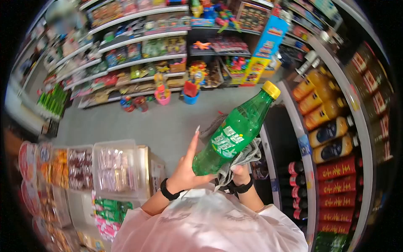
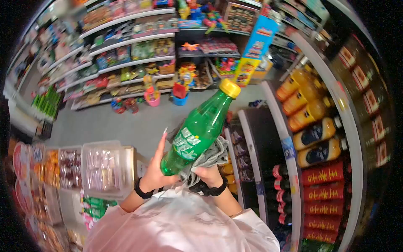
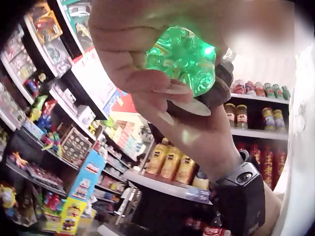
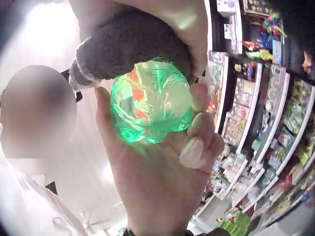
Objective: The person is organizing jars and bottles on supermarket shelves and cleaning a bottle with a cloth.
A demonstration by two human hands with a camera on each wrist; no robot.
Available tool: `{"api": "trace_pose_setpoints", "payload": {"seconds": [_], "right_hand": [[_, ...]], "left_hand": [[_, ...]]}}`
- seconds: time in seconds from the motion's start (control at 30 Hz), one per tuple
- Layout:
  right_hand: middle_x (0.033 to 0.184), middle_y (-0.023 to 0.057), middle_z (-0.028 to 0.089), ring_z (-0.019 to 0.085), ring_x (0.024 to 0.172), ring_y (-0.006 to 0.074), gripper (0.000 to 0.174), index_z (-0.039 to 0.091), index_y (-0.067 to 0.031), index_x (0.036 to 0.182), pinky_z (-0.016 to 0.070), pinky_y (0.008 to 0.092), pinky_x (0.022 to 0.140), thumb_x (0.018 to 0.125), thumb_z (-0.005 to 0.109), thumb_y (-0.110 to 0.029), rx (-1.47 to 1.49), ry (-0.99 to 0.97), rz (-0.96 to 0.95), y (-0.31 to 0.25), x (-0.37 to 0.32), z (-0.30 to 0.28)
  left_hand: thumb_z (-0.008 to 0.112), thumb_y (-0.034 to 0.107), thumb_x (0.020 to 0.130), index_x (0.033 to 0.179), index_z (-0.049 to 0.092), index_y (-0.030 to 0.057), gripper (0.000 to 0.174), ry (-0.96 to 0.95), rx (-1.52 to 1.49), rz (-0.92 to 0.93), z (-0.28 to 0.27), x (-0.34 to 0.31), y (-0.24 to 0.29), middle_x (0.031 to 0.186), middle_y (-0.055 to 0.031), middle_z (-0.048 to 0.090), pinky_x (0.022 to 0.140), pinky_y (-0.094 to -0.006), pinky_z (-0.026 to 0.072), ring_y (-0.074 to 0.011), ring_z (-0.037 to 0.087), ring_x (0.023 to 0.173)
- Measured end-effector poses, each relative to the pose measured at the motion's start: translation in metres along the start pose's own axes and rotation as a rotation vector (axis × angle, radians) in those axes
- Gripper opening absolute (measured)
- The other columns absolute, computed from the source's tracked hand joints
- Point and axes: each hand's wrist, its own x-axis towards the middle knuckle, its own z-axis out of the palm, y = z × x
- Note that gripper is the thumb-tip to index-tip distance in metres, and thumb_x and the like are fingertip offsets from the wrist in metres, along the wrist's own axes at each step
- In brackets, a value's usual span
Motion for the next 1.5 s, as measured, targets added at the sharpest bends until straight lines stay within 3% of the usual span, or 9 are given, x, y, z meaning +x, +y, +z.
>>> {"api": "trace_pose_setpoints", "payload": {"seconds": [0.23, 0.4, 0.57, 0.67, 0.8, 1.0, 1.23, 1.33, 1.5], "right_hand": [[0.125, 0.0079, 0.048, 0.049, 0.114, 0.0216, 0.073, 0.036, -0.0036, 0.131, 0.0388, 0.0367, 0.099, 0.069, 0.072, -0.017, 0.175, -0.139, 0.338, 0.016, -0.005, 0.006], [0.127, 0.0062, 0.045, 0.045, 0.117, 0.019, 0.084, 0.03, -0.004, 0.135, 0.0357, 0.0345, 0.101, 0.064, 0.075, -0.007, -0.015, -0.249, 0.459, 0.013, -0.038, 0.008], [0.124, 0.0069, 0.049, 0.049, 0.113, 0.0206, 0.08, 0.038, -0.0039, 0.13, 0.0394, 0.0357, 0.097, 0.062, 0.078, -0.012, -0.123, -0.346, 0.416, 0.022, -0.082, -0.01], [0.117, 0.0048, 0.054, 0.052, 0.108, 0.018, 0.07, 0.044, -0.0033, 0.126, 0.0411, 0.0342, 0.094, 0.063, 0.074, 0.002, 0.016, -0.349, 0.562, 0.016, -0.105, -0.003], [0.113, 0.0076, 0.055, 0.055, 0.1, 0.0222, 0.067, 0.046, -0.0044, 0.122, 0.0447, 0.0335, 0.09, 0.063, 0.074, -0.016, 0.155, -0.252, 0.495, 0.039, -0.119, -0.008], [0.114, 0.0118, 0.054, 0.054, 0.102, 0.0275, 0.065, 0.044, -0.0045, 0.124, 0.044, 0.0396, 0.09, 0.066, 0.069, -0.023, 0.5, -0.501, 0.593, 0.073, -0.114, 0.031], [0.109, 0.0092, 0.057, 0.058, 0.096, 0.023, 0.061, 0.043, -0.0052, 0.125, 0.0479, 0.0367, 0.084, 0.071, 0.068, -0.022, 0.179, -0.646, 0.829, 0.133, -0.174, 0.129], [0.108, 0.0082, 0.059, 0.06, 0.094, 0.021, 0.06, 0.043, -0.0054, 0.125, 0.0496, 0.0355, 0.081, 0.073, 0.067, -0.021, -0.064, -0.761, 0.924, 0.15, -0.205, 0.182], [0.118, 0.0047, 0.054, 0.052, 0.107, 0.0136, 0.05, 0.045, -0.0045, 0.123, 0.0405, 0.0303, 0.094, 0.078, 0.067, -0.004, -0.001, -0.774, 1.111, 0.206, -0.226, 0.223]], "left_hand": [[0.074, 0.022, 0.071, 0.144, -0.001, 0.005, 0.106, 0.256, 0.124, -0.095, 0.009, -0.051, 0.021, 0.085, -0.0103, 0.064, 0.07, -0.0297, 0.048, -0.0194, 0.064, 0.078], [0.068, 0.019, 0.077, 0.144, -0.001, 0.0058, 0.097, 0.43, -0.155, -0.084, 0.042, -0.089, 0.022, 0.103, -0.0075, 0.057, 0.073, -0.0238, 0.0438, -0.0113, 0.055, 0.084], [0.063, 0.014, 0.078, 0.144, -0.001, 0.0042, 0.092, 0.55, -0.045, -0.042, 0.083, -0.142, 0.016, 0.123, -0.0087, 0.045, 0.08, -0.0225, 0.0409, -0.0101, 0.052, 0.09], [0.062, 0.011, 0.079, 0.144, 0.0, 0.0035, 0.091, 0.55, -0.171, -0.111, 0.099, -0.174, 0.036, 0.137, -0.0117, 0.033, 0.08, -0.021, 0.0405, -0.0098, 0.052, 0.089], [0.06, 0.018, 0.082, 0.144, 0.006, 0.0033, 0.084, 0.561, -0.32, -0.219, 0.109, -0.234, 0.035, 0.134, -0.01, 0.041, 0.07, -0.0209, 0.0442, -0.0094, 0.052, 0.092], [0.054, 0.034, 0.087, 0.138, 0.029, -0.0018, 0.067, 0.475, -0.728, -0.282, 0.095, -0.322, 0.037, 0.136, -0.0101, 0.039, 0.098, -0.0296, 0.0352, -0.0162, 0.046, 0.114], [0.05, 0.046, 0.088, 0.141, 0.022, 0.0057, 0.072, 0.756, -0.846, -0.064, 0.069, -0.382, 0.051, 0.124, -0.009, 0.048, 0.077, -0.0324, 0.0484, -0.0171, 0.054, 0.101], [0.046, 0.045, 0.09, 0.139, 0.023, 0.0078, 0.065, 1.006, -0.799, -0.024, 0.056, -0.413, 0.057, 0.105, -0.0054, 0.054, 0.056, -0.0279, 0.0477, -0.0134, 0.058, 0.077], [0.048, 0.043, 0.089, 0.141, 0.019, 0.0087, 0.069, 1.314, -0.548, -0.124, 0.036, -0.457, 0.048, 0.104, -0.004, 0.053, 0.051, -0.025, 0.0443, -0.0106, 0.054, 0.07]]}}
